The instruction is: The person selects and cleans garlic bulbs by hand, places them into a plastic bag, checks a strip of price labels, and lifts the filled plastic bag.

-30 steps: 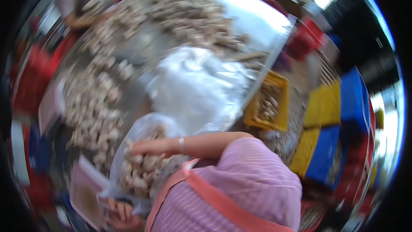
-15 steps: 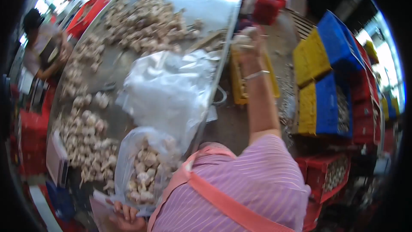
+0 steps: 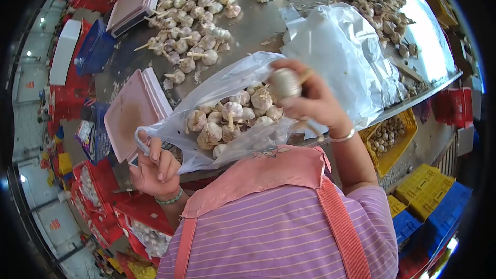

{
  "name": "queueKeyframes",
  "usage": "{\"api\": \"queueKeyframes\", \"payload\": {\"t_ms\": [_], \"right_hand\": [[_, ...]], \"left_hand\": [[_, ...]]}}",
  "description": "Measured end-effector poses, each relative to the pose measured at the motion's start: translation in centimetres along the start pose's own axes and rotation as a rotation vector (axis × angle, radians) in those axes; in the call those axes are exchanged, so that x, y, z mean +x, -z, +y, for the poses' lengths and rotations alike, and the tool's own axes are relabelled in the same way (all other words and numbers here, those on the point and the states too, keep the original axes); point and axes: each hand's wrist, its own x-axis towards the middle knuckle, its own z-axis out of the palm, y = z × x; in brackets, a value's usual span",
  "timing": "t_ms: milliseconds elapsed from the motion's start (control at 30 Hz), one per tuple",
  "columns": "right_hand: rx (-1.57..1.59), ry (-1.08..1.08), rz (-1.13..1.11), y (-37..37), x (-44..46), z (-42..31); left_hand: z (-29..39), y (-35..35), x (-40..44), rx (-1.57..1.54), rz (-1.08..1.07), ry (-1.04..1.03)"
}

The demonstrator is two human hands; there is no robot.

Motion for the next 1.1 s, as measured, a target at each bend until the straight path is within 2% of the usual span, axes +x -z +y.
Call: {"api": "queueKeyframes", "payload": {"t_ms": [33,100,167,267,367,467,500,567,667,767,800,867,933,967,1000,1100], "right_hand": [[-0.153,0.021,-0.085,-0.8,1.2,1.3],[-0.701,0.241,-0.281,-2.0,3.4,2.3],[-0.887,0.079,-0.341,-2.9,4.3,4.9],[-1.247,0.372,-0.415,-2.0,4.4,8.5],[-0.895,0.243,-0.281,-1.0,3.4,7.8],[-1.069,0.242,0.095,2.2,2.9,7.8],[-1.319,0.400,0.282,3.0,3.1,7.7],[-1.580,0.312,0.471,3.8,3.2,7.1],[-1.172,-0.363,0.425,7.6,2.6,9.3],[-0.745,-0.333,0.412,9.4,3.0,10.6],[-0.635,-0.259,0.444,9.1,3.4,10.4],[-0.412,-0.110,0.499,7.9,4.5,9.2],[-0.317,-0.013,0.482,6.5,5.6,6.2],[-0.268,0.038,0.471,5.9,6.1,4.7],[-0.347,0.108,0.464,5.6,6.5,3.8],[-0.275,0.157,0.578,5.8,7.0,2.1]], "left_hand": [[0.0,0.1,-0.5,-0.031,0.011,-0.025],[0.0,0.3,-1.4,-0.091,0.030,-0.071],[0.0,0.4,-1.9,-0.105,0.049,-0.100],[-0.3,0.4,-1.9,-0.068,0.068,-0.131],[-0.4,0.2,-1.5,-0.044,0.082,-0.144],[-0.6,0.5,-1.2,-0.091,0.072,-0.150],[-0.6,0.6,-1.0,-0.113,0.060,-0.151],[-0.7,0.4,-0.5,-0.104,0.065,-0.145],[-0.8,-0.2,0.6,-0.036,0.103,-0.130],[0.1,-1.4,1.8,0.117,0.177,-0.147],[0.7,-1.9,2.2,0.179,0.202,-0.159],[3.1,-3.0,3.0,0.163,0.117,-0.171],[5.0,-4.5,3.7,0.124,0.118,-0.227],[5.5,-5.2,3.7,0.156,0.075,-0.257],[5.9,-5.8,3.6,0.188,0.029,-0.285],[7.5,-7.1,3.4,0.267,-0.172,-0.310]]}}
